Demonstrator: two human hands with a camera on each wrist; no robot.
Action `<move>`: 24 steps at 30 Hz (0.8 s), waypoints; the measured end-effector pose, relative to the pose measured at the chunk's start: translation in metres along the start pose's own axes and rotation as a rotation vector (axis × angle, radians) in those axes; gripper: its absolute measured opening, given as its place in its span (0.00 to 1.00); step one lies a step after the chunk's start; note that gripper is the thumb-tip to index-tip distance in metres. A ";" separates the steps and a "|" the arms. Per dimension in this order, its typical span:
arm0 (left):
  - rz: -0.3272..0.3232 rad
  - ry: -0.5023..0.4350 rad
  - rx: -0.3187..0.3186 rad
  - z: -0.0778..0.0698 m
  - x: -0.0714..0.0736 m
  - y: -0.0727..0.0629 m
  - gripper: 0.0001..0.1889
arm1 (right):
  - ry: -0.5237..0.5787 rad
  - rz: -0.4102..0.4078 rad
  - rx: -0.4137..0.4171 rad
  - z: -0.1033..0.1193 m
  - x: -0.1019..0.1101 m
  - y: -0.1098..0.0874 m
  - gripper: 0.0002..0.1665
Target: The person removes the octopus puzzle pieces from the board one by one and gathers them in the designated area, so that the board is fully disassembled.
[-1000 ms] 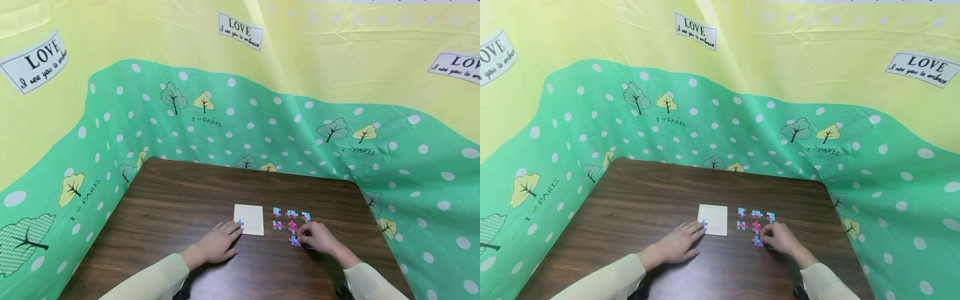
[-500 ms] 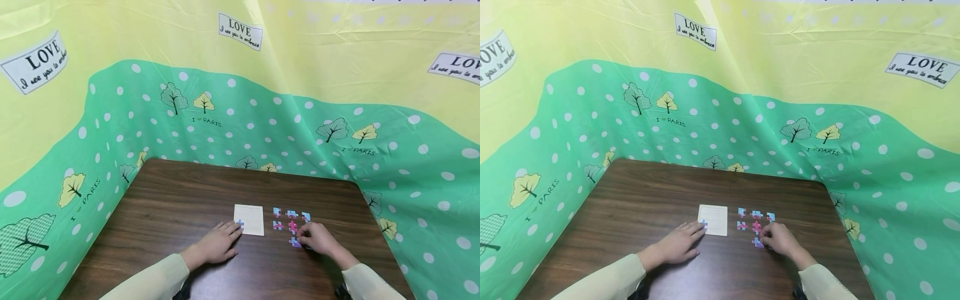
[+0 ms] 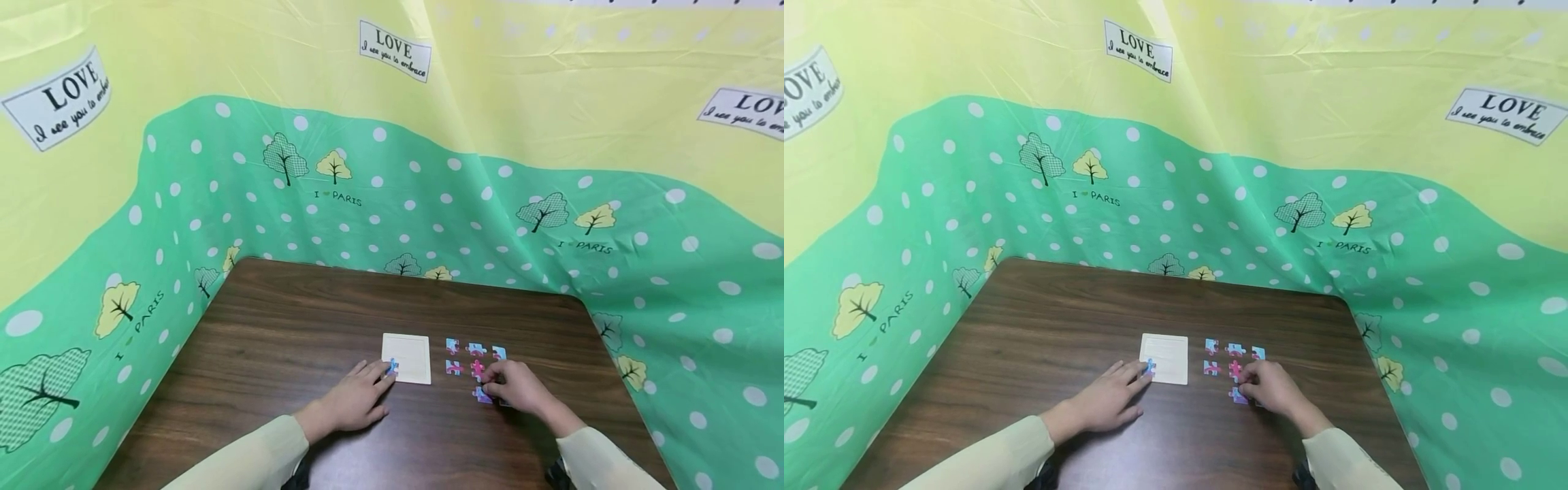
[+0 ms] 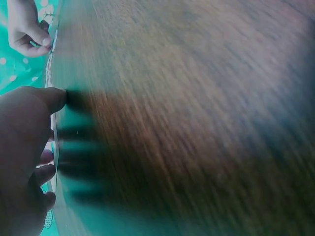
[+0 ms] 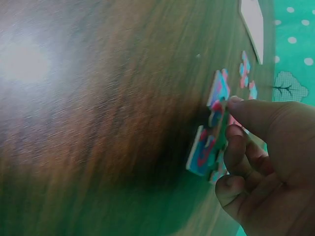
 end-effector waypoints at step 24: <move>-0.020 0.011 0.012 0.004 0.009 -0.005 0.34 | 0.046 0.007 0.202 0.120 -0.036 0.070 0.04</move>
Point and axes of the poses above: each hand's wrist, its own y-axis towards the middle knuckle, its own x-axis out of the back of the hand, z = x × y, the point moved 6 cm from there along y, towards the middle knuckle, and after that the axes turned 7 degrees about -z, right-handed, at the moved point
